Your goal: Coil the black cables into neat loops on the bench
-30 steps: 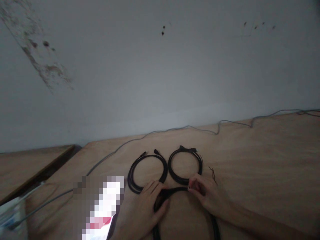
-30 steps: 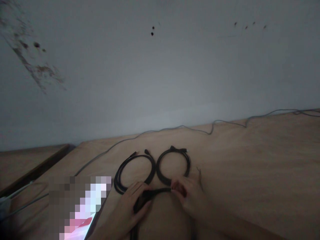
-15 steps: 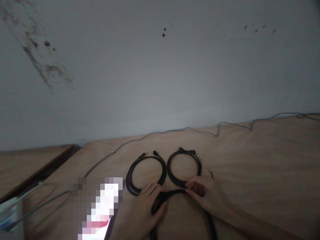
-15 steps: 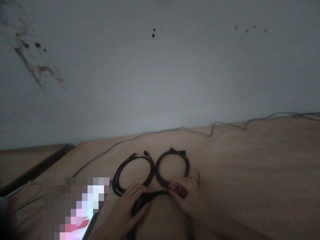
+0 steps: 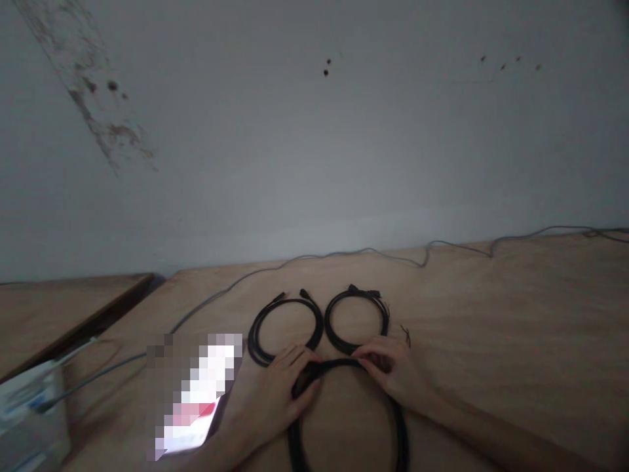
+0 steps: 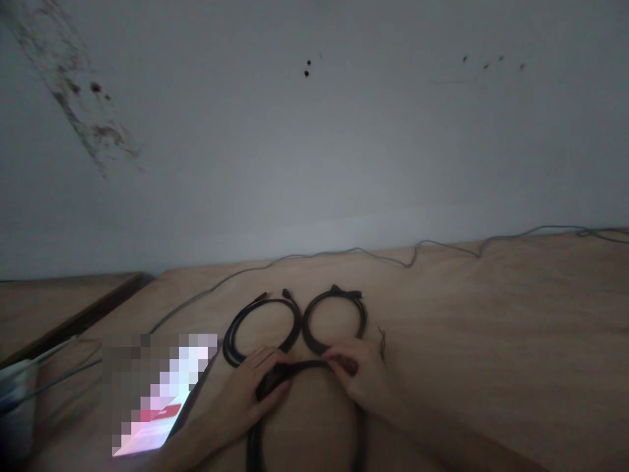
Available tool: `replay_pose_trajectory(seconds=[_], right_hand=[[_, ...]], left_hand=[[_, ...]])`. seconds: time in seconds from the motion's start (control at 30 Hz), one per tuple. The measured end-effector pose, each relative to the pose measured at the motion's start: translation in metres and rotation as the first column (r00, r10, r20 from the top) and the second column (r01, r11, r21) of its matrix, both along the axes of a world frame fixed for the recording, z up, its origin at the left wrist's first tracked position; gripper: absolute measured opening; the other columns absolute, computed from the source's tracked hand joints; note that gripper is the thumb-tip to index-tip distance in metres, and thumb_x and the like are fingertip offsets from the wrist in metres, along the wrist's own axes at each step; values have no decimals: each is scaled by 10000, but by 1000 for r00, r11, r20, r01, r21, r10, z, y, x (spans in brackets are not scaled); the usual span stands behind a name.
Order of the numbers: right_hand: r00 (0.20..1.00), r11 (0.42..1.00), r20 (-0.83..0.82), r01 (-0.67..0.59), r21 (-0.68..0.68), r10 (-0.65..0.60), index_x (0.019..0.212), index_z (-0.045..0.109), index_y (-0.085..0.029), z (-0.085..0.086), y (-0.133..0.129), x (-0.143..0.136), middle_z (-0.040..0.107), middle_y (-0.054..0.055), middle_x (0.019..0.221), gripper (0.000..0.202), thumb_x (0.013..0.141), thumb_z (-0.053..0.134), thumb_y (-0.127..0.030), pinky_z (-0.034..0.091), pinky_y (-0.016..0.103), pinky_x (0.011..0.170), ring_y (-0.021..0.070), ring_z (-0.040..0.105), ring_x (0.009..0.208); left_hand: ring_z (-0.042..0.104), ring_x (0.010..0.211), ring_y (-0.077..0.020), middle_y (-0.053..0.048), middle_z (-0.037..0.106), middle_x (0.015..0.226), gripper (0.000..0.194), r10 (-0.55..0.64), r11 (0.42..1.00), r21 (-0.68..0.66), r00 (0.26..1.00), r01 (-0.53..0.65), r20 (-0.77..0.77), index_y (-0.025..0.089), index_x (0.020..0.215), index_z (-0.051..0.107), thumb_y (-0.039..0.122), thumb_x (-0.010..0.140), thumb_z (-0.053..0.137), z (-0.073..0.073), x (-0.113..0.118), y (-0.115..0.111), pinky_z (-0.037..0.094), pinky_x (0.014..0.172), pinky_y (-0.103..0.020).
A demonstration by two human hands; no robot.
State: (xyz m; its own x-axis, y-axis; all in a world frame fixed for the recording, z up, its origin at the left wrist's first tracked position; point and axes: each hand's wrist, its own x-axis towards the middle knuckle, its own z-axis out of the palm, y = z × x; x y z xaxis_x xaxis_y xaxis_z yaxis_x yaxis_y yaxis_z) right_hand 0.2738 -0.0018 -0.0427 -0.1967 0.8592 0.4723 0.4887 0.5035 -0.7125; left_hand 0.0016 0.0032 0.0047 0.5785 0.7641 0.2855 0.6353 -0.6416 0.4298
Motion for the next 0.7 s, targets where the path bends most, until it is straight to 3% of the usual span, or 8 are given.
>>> replay_pose_trajectory(seconds=[0.27,0.4,0.57,0.7], right_hand=[[1000,999,-24,-19,-42,18,990,783,-262,-2,2,0,771,27,937,172,925,627,-228,511,286,674,185,671,764],[999,997,-46,-16,-69,13,994,782,-252,-3,3,-1,754,25,897,189,889,639,-188,489,262,603,163,631,675],[998,992,-57,-24,-124,17,1008,783,-233,-1,2,0,735,29,855,232,815,677,-158,456,245,542,147,586,608],[998,989,-56,2,-146,-10,975,793,-234,4,0,-1,725,28,789,169,841,690,-232,460,258,548,157,586,607]], left_hand=[[627,1075,-262,-59,681,1104,213,4,999,-44,1000,-4,-7,237,1093,655,263,883,623,13,6,-2,506,964,-398],[633,1004,-254,-49,680,1028,166,24,998,-53,1000,-25,-14,235,1007,678,260,847,642,18,12,4,512,898,-379],[637,912,-234,-36,678,936,108,50,998,-35,999,-50,14,228,935,684,224,843,627,12,18,11,498,847,-359],[631,884,-227,-42,671,916,81,81,996,-27,994,-80,68,215,887,676,221,862,598,7,21,11,492,815,-344]])
